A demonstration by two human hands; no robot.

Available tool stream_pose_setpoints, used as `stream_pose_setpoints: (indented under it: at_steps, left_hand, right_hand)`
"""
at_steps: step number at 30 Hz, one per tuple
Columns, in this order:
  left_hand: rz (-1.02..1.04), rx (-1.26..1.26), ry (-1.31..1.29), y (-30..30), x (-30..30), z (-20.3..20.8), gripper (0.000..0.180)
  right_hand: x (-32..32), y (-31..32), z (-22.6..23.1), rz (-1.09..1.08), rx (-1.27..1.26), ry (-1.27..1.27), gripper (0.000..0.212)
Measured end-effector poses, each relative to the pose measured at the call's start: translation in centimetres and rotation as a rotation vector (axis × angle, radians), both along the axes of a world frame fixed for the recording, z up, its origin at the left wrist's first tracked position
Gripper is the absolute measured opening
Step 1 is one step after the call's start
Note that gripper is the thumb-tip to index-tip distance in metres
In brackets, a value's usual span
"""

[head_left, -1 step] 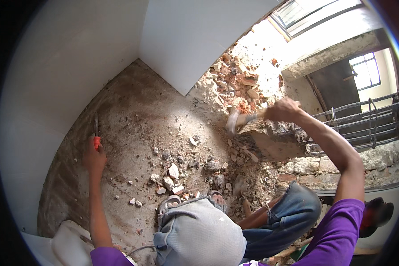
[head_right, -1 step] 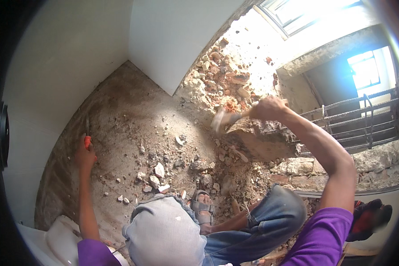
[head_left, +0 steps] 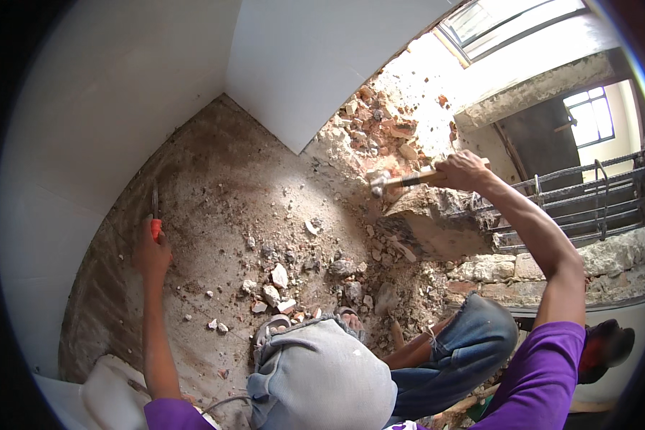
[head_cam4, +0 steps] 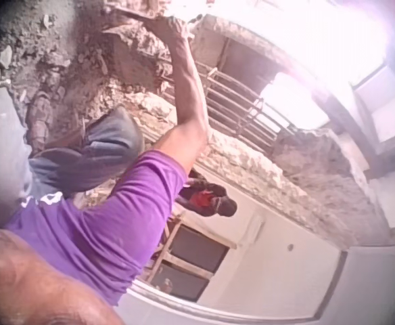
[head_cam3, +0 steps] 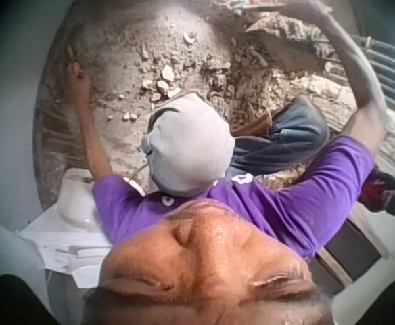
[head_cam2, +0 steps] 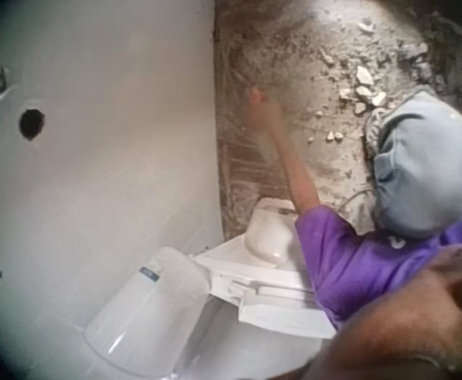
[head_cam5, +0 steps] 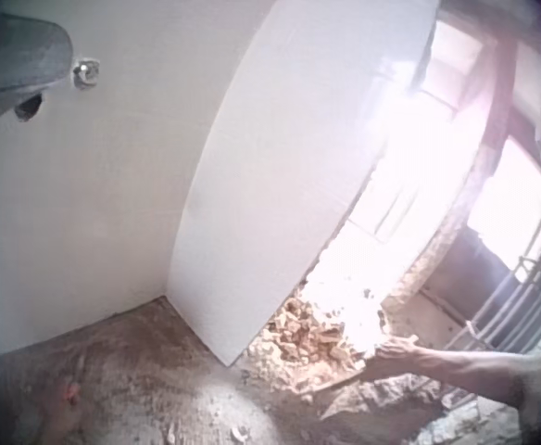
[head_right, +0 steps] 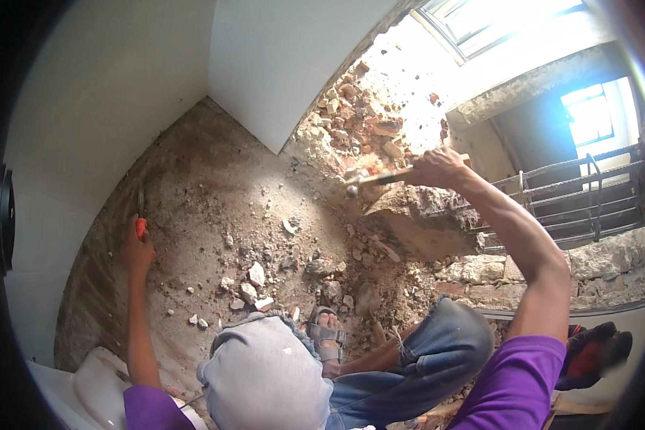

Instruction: The person uses a hammer and a chisel to break apart a brick and concrete wall in a bathroom. They repeatedly strike the chisel against the wall to dislodge debris, which falls to the floor. Another person briefly enters the frame to collect the rubble in a bucket.

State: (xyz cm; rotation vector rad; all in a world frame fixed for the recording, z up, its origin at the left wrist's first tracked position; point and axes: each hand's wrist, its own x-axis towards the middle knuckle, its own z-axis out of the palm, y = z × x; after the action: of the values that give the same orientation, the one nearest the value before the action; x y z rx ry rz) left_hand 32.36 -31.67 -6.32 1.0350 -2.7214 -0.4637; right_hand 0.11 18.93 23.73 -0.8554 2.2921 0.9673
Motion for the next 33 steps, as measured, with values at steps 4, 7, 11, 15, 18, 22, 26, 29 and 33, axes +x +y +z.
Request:
stream_pose_setpoints:
  at_steps: [4,7,11,15,18,22,26,29,33]
  left_hand:
    - [0.056,0.025,-0.116,0.1,-0.4,-0.2,0.050]
    - [0.039,0.041,-0.074,0.3,-0.5,0.2,0.050]
    - [0.040,0.076,-0.055,0.0,-0.4,0.3,0.050]
    - [0.036,0.056,-0.062,-0.3,-0.2,-0.2,0.050]
    - [0.072,0.094,-0.093,-0.3,-0.4,-0.5,0.050]
    - [0.055,0.035,-0.045,0.0,-0.6,-0.2,0.049]
    - [0.041,0.118,-0.052,-0.2,-0.4,0.3,0.049]
    - [0.018,0.101,0.027,-0.4,-0.3,0.4,0.049]
    - [0.043,-0.011,0.026,-0.3,-0.4,0.2,0.048]
  right_hand:
    - [2.3,-1.3,1.0,0.108,-0.113,0.018,0.033]
    - [7.7,-4.3,-0.8,0.187,-0.067,-0.150,0.029]
    - [8.0,-4.9,-2.2,0.430,-0.225,-0.355,0.038]
    - [1.4,-0.4,0.2,0.062,0.171,0.046,0.049]
    - [1.1,2.1,1.5,0.250,-0.049,0.091,0.047]
    - [8.1,-0.3,-0.1,0.027,-0.013,-0.157,0.043]
    - [10.2,-4.6,-1.3,0.553,-0.303,-0.471,0.035]
    - [5.1,-4.9,0.0,-0.098,0.402,-0.169,0.047]
    - [1.9,-2.1,2.7,0.230,0.090,0.162,0.035]
